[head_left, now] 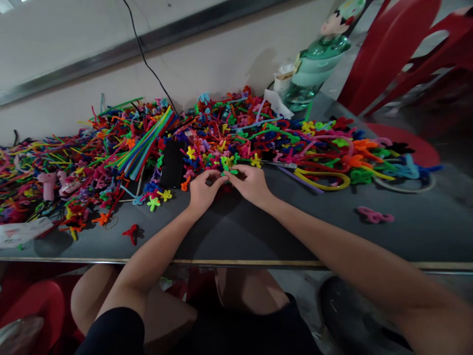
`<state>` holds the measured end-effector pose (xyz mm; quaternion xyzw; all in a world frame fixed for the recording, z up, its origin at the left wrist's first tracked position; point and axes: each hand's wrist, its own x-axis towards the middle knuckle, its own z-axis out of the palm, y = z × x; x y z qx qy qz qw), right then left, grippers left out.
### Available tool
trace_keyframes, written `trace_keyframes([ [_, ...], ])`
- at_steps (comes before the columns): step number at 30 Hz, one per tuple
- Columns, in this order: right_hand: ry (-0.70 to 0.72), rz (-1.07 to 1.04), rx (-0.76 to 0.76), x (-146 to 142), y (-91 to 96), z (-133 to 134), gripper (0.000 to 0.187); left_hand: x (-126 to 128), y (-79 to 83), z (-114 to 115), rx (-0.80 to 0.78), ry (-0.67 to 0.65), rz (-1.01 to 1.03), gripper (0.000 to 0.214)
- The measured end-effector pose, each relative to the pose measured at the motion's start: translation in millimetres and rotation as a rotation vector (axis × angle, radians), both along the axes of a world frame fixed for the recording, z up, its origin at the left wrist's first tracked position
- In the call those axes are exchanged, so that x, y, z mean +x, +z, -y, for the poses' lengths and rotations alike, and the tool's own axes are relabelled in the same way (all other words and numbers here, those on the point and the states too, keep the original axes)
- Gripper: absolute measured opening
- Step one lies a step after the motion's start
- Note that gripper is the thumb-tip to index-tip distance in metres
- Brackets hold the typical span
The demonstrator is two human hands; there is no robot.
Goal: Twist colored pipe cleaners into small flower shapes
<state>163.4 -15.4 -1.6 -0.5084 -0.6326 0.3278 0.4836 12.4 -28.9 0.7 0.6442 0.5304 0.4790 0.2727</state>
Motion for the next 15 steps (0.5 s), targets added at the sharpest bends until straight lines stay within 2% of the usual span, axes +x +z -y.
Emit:
trace_keyframes([
  [3,-0.009,0.046,0.063,1.3,1.4,2.0,0.034,-0.5,-1.9,-0.6,0.03,0.006,-0.076,0.017],
  [9,-0.033,0.14,0.091,0.8,4.0,3.8,0.029,-0.6,-1.7,2.4,0.101,0.046,-0.186,0.019],
  [15,-0.042,0.213,0.108,-3.8,-0.3,-3.7,0.027,4.2,-3.2,0.0,0.064,0.085,-0.148,0.017],
])
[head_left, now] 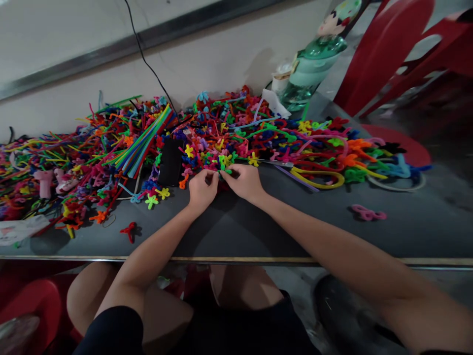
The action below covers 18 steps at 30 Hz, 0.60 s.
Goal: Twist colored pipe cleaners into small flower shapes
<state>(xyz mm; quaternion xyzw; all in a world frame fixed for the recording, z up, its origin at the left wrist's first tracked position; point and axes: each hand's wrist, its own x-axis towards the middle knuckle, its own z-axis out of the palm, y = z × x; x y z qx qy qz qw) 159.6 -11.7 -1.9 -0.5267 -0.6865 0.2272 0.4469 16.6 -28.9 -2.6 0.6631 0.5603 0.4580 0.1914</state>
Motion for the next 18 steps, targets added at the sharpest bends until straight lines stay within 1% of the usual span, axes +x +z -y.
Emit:
trace_keyframes([
  [4,-0.011,-0.035,-0.037,-1,-1.0,-3,0.03,0,-0.9,-2,0.011,0.002,0.015,0.017],
  [6,0.014,-0.059,-0.033,1,0.2,-2,0.029,-2,0.0,-2,0.026,-0.042,0.038,0.018],
  [9,0.097,-0.077,0.025,7,2.0,2,0.023,-6,1.7,0,0.026,-0.137,0.055,0.02],
  [12,0.145,-0.086,0.066,12,2.0,3,0.019,-7,3.1,0,0.019,-0.188,0.059,0.021],
  [13,0.157,-0.112,0.041,12,1.7,2,0.02,-7,3.5,-1,0.017,-0.196,0.083,0.021],
  [15,0.175,-0.239,-0.084,11,1.1,-1,0.025,-8,3.7,-2,0.01,-0.206,0.172,0.023],
  [18,0.143,-0.549,-0.309,7,2.6,-5,0.037,-11,2.9,-5,-0.004,-0.21,0.284,0.029],
])
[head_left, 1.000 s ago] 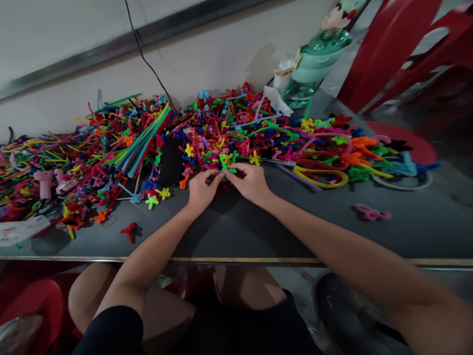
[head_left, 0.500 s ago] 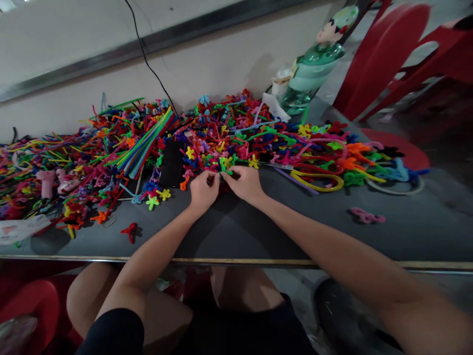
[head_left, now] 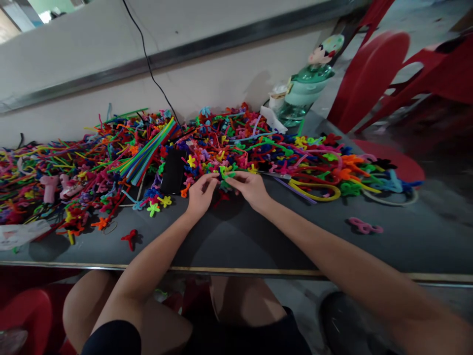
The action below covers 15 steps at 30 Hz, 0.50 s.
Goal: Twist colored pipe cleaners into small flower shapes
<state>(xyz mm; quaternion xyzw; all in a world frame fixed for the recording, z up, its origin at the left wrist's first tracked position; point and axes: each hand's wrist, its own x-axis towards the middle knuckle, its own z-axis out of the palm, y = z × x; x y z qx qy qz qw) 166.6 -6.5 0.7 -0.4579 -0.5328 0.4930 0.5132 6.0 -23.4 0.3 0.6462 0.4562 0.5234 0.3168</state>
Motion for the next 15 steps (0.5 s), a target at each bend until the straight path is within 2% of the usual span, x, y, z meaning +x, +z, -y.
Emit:
trace_keyframes([
  [2,-0.026,-0.137,-0.1,-2.8,2.7,-0.5,0.04,-2.0,-1.0,-1.6,-0.032,-0.026,0.002,0.032],
  [4,-0.008,-0.181,-0.139,-4.5,5.1,0.8,0.039,-3.0,-1.8,-2.3,-0.062,-0.039,-0.035,0.029],
  [10,0.091,-0.044,-0.129,-3.2,4.2,3.6,0.041,-1.5,-3.1,-3.6,-0.071,0.077,-0.04,0.022],
  [15,0.062,-0.094,-0.146,-1.4,4.9,2.2,0.042,-3.1,-6.1,-6.4,-0.158,-0.077,0.093,0.029],
])
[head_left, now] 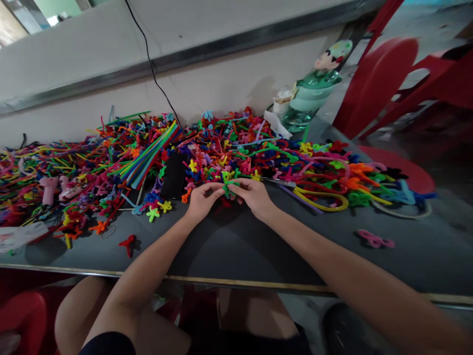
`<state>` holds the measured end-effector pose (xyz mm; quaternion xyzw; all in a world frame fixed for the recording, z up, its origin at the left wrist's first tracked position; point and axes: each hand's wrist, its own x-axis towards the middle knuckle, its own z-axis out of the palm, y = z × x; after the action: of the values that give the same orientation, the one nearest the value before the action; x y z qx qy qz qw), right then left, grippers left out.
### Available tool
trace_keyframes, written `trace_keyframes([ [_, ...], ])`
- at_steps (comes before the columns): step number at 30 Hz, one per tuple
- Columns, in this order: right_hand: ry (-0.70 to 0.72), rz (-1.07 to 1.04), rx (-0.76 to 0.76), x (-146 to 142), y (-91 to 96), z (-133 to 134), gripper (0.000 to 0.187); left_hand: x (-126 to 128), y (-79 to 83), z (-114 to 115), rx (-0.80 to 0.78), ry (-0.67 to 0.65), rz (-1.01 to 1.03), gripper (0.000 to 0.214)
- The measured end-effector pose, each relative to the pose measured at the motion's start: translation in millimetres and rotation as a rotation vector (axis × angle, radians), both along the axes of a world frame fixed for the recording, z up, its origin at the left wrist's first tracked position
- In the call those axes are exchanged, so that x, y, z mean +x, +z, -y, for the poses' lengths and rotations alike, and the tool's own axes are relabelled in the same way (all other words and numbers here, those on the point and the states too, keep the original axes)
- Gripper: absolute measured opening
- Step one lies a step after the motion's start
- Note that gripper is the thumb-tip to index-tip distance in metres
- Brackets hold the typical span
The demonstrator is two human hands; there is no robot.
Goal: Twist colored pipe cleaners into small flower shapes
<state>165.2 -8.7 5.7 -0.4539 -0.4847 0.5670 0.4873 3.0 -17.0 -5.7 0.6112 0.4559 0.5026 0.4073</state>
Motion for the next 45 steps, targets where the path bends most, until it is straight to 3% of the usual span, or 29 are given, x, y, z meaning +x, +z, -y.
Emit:
trace_keyframes([
  [8,0.055,0.182,0.146,3,-8.6,1,0.037,2,1.0,0,0.017,0.077,-0.041,0.021],
  [14,0.071,0.169,0.13,13,-9.0,5,0.032,-7,4.8,-6,-0.076,-0.187,-0.041,0.024],
  [16,0.064,0.195,0.184,13,-8.5,7,0.028,-10,4.4,-8,-0.101,-0.209,-0.026,0.025],
  [21,-0.01,0.293,0.426,6,-9.0,7,0.02,-8,1.3,-9,-0.13,-0.161,0.078,0.028],
  [27,-0.056,0.236,0.338,4,-16.9,1,0.036,-6,4.5,-4,-0.058,-0.057,-0.012,0.026],
  [32,-0.055,0.346,0.352,2,-15.6,1,0.028,-5,11.7,3,0.133,0.099,-0.163,0.02],
  [39,-0.016,0.242,0.27,3,-24.9,-4,0.034,-4,5.2,-2,0.0,0.009,-0.019,0.026],
  [42,-0.012,0.268,0.249,2,-27.2,-4,0.036,-5,3.2,-5,-0.009,0.131,-0.068,0.027],
  [45,0.097,0.29,0.261,1,-27.0,-4,0.035,-9,3.2,-9,-0.049,0.2,0.019,0.036],
])
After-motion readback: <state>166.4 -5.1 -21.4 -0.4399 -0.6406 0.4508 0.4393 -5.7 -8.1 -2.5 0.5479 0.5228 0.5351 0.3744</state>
